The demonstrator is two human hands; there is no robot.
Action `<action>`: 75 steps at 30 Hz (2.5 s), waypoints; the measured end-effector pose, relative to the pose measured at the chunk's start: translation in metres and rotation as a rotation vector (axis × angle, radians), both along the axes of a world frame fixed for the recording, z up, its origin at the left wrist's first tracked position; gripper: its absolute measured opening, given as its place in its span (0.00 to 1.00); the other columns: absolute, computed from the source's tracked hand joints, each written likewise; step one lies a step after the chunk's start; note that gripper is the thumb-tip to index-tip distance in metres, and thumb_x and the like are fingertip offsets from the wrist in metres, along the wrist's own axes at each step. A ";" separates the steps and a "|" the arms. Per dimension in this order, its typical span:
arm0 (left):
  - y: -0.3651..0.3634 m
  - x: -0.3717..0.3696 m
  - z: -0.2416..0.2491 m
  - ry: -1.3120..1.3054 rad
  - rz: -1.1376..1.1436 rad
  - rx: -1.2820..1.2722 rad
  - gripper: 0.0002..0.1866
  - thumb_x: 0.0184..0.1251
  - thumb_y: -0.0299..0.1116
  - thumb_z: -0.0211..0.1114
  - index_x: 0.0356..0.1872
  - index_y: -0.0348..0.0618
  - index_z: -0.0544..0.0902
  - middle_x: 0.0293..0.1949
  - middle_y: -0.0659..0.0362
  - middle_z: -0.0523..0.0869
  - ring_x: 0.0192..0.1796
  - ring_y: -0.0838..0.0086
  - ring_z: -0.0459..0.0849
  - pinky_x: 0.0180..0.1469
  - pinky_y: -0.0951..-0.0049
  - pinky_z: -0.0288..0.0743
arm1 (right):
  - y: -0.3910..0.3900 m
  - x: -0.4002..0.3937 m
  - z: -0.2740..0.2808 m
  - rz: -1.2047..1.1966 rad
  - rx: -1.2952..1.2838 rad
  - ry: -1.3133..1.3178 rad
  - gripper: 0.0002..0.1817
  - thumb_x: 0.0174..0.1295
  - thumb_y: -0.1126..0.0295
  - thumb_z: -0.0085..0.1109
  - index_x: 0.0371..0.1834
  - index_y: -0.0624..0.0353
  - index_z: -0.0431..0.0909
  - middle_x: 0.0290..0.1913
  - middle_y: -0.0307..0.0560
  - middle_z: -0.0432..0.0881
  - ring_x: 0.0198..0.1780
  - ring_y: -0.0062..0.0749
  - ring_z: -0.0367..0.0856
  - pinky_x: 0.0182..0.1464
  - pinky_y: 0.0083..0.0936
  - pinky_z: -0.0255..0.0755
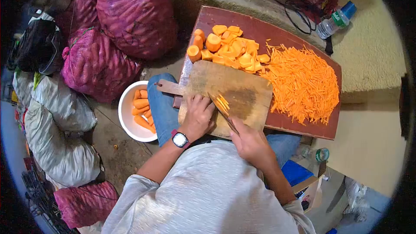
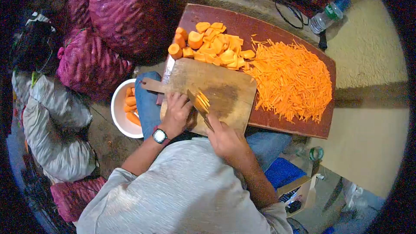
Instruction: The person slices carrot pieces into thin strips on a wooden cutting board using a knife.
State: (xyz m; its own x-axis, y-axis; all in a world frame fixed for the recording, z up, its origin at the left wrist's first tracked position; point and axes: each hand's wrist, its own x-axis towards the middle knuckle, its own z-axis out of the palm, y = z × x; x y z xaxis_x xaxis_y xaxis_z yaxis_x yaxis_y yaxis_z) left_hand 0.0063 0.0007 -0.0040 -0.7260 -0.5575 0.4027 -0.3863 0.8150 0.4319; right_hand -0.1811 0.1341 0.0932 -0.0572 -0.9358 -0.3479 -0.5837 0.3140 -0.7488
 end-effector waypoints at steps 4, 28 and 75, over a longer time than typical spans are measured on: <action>0.001 -0.003 -0.006 0.019 0.000 -0.023 0.23 0.45 0.26 0.77 0.48 0.35 0.88 0.47 0.51 0.82 0.55 0.52 0.78 0.62 0.48 0.68 | 0.001 -0.002 -0.004 0.050 0.026 0.066 0.24 0.80 0.65 0.57 0.75 0.59 0.69 0.56 0.74 0.87 0.58 0.74 0.86 0.57 0.63 0.79; -0.001 -0.003 -0.003 0.005 0.009 -0.023 0.22 0.47 0.28 0.76 0.47 0.36 0.88 0.43 0.53 0.82 0.53 0.54 0.78 0.63 0.47 0.68 | -0.002 0.000 -0.010 -0.001 0.010 0.036 0.23 0.79 0.67 0.60 0.74 0.61 0.73 0.56 0.75 0.87 0.59 0.76 0.85 0.58 0.59 0.80; -0.014 -0.015 -0.005 0.125 0.147 0.114 0.07 0.62 0.27 0.79 0.39 0.44 0.90 0.36 0.57 0.84 0.44 0.59 0.82 0.56 0.54 0.65 | 0.010 -0.071 -0.024 -0.341 -0.155 0.158 0.18 0.80 0.65 0.60 0.66 0.60 0.78 0.39 0.73 0.88 0.46 0.73 0.89 0.46 0.61 0.81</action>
